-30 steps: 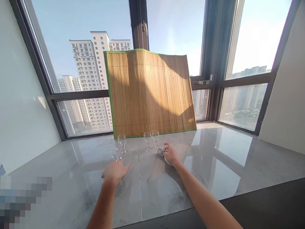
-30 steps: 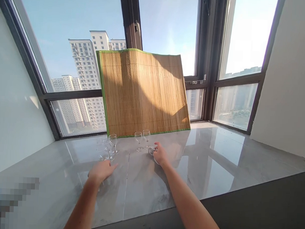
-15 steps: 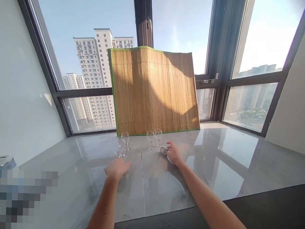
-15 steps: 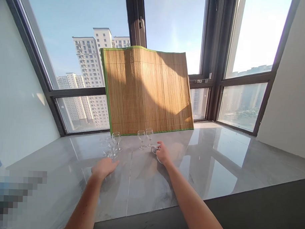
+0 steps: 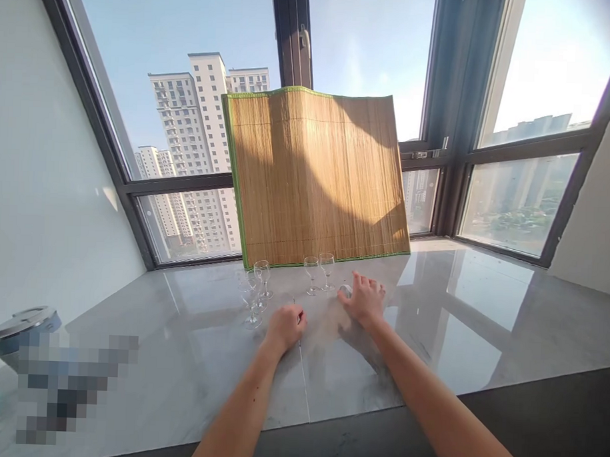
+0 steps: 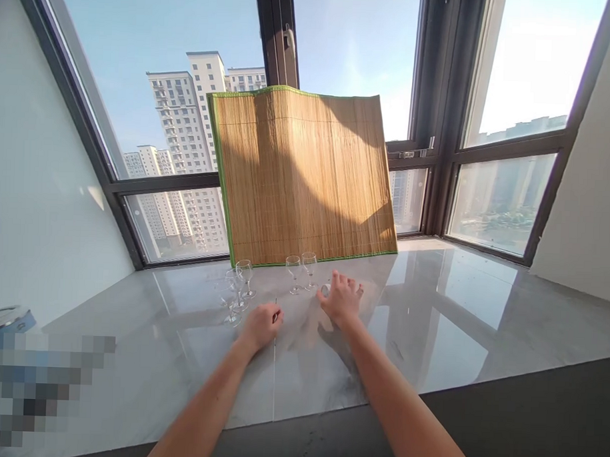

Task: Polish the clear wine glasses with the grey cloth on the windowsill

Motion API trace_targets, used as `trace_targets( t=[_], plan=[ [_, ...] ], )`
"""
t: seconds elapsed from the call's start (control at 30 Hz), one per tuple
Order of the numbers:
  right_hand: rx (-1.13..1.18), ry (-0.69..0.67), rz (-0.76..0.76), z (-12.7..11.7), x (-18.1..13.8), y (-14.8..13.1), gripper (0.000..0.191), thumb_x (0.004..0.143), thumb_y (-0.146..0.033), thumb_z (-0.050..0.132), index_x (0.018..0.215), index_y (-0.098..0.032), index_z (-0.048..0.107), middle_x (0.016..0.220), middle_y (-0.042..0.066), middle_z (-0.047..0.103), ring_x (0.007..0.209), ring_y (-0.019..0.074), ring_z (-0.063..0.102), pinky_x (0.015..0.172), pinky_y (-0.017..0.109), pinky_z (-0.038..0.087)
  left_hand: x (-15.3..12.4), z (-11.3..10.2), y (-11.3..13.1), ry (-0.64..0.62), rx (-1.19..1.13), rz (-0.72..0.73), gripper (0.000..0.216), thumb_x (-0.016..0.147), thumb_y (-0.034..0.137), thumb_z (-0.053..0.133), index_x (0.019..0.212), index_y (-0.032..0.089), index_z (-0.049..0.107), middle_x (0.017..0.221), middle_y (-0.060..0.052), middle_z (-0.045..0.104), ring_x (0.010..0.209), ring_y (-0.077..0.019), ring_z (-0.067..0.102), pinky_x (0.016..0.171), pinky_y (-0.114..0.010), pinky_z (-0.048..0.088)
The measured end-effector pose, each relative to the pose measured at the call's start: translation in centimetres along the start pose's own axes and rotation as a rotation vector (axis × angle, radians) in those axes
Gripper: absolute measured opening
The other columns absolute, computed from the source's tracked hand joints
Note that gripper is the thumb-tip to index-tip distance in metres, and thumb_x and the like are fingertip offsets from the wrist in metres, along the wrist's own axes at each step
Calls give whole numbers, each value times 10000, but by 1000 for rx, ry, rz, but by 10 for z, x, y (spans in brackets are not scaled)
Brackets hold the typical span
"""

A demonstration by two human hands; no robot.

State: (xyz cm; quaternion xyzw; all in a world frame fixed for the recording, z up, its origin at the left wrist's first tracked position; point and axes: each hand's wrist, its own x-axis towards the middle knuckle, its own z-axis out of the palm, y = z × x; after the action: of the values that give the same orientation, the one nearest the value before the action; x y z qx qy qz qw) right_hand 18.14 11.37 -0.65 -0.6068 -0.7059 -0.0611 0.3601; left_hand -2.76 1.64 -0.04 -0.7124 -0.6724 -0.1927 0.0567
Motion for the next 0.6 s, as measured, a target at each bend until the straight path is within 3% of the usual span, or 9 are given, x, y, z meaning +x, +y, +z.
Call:
trace_targets(
  t=[0.07,0.17,0.3,0.47,0.6],
  plan=[
    [-17,118,-62,-8,1,-10,590,800,-425,541,1315,-159,430,1260,158,561,1179,340,431,1040,511,177,3,8,-3,21,-33,7,279,885,270,430,716,183,635,740,-43,642,673,-138,542,608,-263,269],
    [30,146,-244,-16,14,-33,521,836,-350,510,1312,-159,422,1250,145,571,1168,298,445,1043,434,204,7,16,-8,69,-88,-2,274,872,246,437,682,178,622,703,-30,624,643,-125,508,602,-262,260],
    [21,29,-429,-15,49,-74,557,842,-354,536,1342,-161,383,1186,132,613,1150,279,465,1018,400,227,7,20,-11,72,-156,-22,262,856,236,456,659,176,618,683,-21,615,640,-120,493,609,-254,269],
    [-105,-307,-360,-5,90,-110,470,815,-378,592,1220,-173,468,957,120,673,1012,291,535,833,372,324,4,20,-11,69,-184,-65,262,854,243,469,673,160,639,692,-46,625,657,-134,511,609,-262,280],
    [-117,-311,-359,1,100,-118,405,773,-274,619,1145,-178,490,884,105,666,1009,295,524,789,352,321,4,20,-10,61,-177,-79,273,850,260,472,675,161,658,701,-66,643,666,-152,530,606,-276,284]
  ],
)
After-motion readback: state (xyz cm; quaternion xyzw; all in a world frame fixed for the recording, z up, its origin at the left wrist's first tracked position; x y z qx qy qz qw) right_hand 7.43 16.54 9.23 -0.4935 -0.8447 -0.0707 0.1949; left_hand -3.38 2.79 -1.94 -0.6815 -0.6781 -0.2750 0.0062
